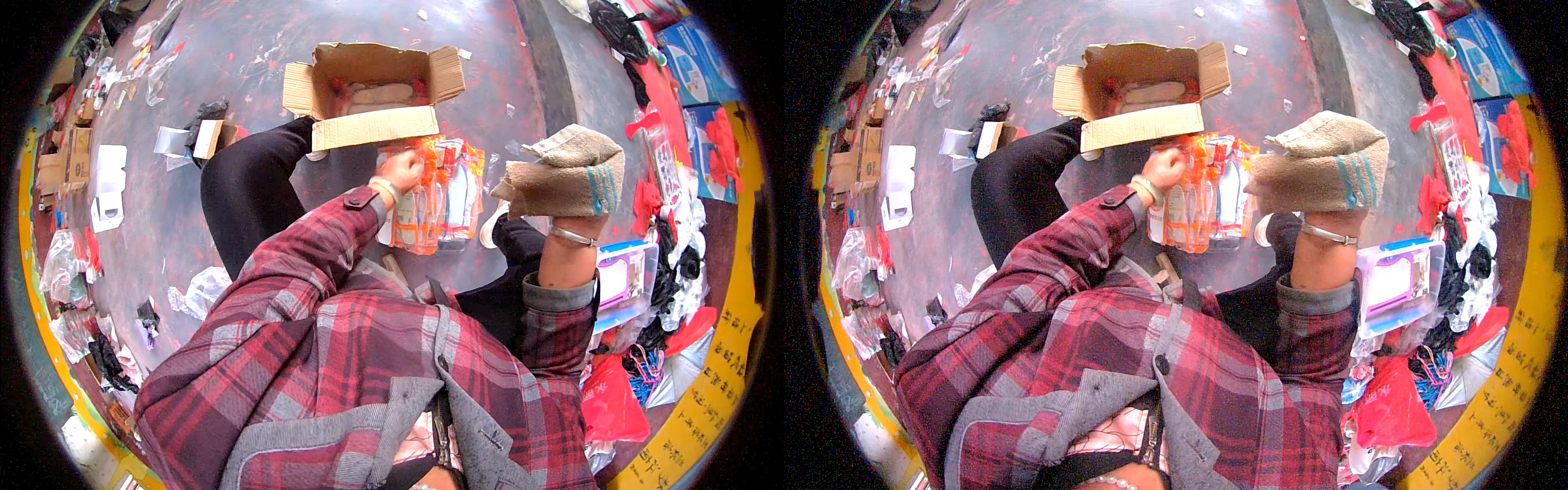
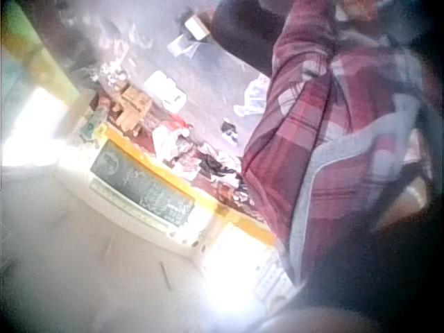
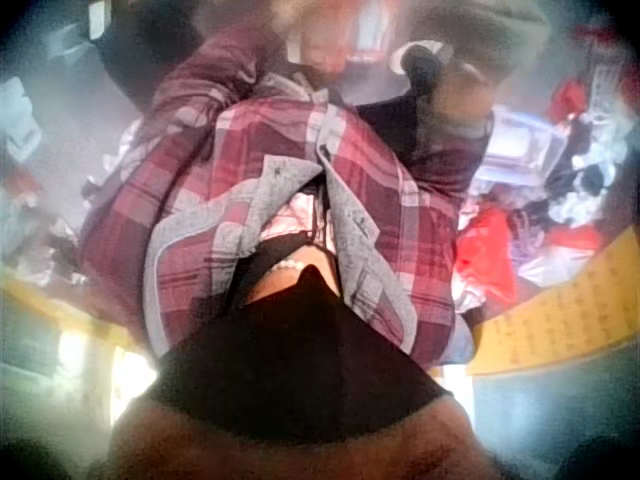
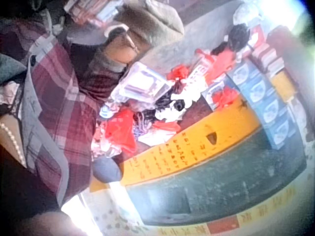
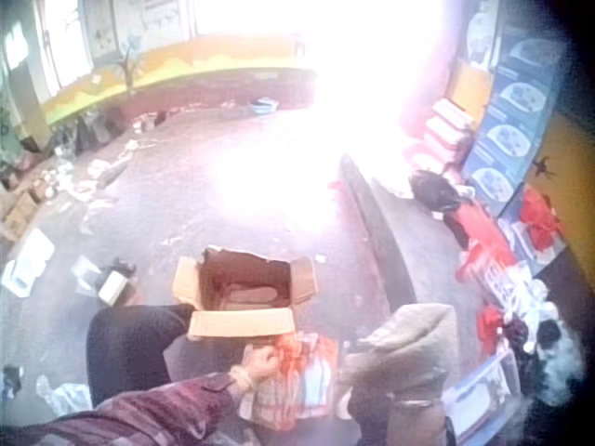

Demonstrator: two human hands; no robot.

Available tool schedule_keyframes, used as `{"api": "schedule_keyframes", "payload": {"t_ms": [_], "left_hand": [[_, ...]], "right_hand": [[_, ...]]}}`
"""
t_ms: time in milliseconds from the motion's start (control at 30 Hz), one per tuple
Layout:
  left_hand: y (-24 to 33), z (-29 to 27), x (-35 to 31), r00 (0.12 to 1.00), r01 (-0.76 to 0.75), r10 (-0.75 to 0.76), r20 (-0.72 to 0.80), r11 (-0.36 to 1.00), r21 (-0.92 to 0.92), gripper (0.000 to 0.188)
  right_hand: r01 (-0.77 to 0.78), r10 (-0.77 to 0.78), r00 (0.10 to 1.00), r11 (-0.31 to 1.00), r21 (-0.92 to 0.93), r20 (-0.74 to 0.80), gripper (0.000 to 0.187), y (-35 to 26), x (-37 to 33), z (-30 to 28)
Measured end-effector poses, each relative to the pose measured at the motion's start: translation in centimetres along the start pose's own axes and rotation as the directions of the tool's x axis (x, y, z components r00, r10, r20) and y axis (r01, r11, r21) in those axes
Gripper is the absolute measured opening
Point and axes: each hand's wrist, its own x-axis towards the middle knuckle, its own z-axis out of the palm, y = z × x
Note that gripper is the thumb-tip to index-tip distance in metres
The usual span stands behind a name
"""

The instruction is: The person sits on the floor and wipes the surface of several packaged slippers using a cloth. They pick up each slipper from a cardboard box, wipe it, and place it back into the box.

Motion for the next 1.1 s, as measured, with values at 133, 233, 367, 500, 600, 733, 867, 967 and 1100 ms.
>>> {"api": "schedule_keyframes", "payload": {"t_ms": [133, 233, 367, 500, 600, 733, 867, 967, 1100], "left_hand": [[-8.5, 2.5, -3.8, 0.664, 0.504, -0.646, 0.376, 0.759, 0.413, 0.057], [-8.3, 2.8, -4.2, 0.568, 0.428, -0.703, 0.427, 0.696, 0.576, 0.059], [-12.0, 6.3, -4.4, 0.526, 0.309, -0.686, 0.503, 0.705, 0.638, 0.058], [-15.6, 9.6, -4.4, 0.568, 0.292, -0.631, 0.528, 0.755, 0.587, 0.058], [-17.5, 10.3, -4.3, 0.613, 0.290, -0.596, 0.519, 0.781, 0.554, 0.058], [-19.9, 10.2, -4.5, 0.658, 0.281, -0.561, 0.501, 0.801, 0.529, 0.057], [-22.6, 11.0, -4.8, 0.718, 0.246, -0.514, 0.469, 0.818, 0.521, 0.057], [-25.3, 12.5, -5.1, 0.802, 0.193, -0.456, 0.385, 0.808, 0.556, 0.057], [-22.9, 12.4, -3.9, 0.821, 0.180, -0.453, 0.347, 0.783, 0.596, 0.058]], "right_hand": [[-0.010, 0.024, 0.990, 0.995, 0.101, -0.136, 0.033, -0.8, -0.9, 5.0], [0.002, -0.013, 0.992, 0.996, -0.086, -0.122, 0.032, -1.1, -1.1, 4.5], [-0.025, 0.018, 0.997, 0.995, -0.096, -0.072, 0.034, -0.7, -0.8, 4.3], [-0.096, 0.099, 0.991, 0.995, 0.040, -0.093, 0.035, -0.6, -0.8, 7.2], [-0.088, 0.095, 0.983, 0.995, 0.051, -0.156, 0.039, 0.2, -1.1, 5.7], [-0.088, 0.079, 0.983, 0.995, -0.050, -0.164, 0.043, 0.5, -0.9, 3.9], [-0.114, 0.101, 0.989, 0.986, -0.123, -0.105, 0.045, 0.8, -0.1, 4.2], [-0.063, 0.088, 0.978, 0.988, -0.138, 0.187, 0.046, -0.2, 0.9, 5.4], [-0.066, 0.057, 0.994, 0.992, -0.105, -0.090, 0.039, 0.4, 0.3, 5.4]]}}
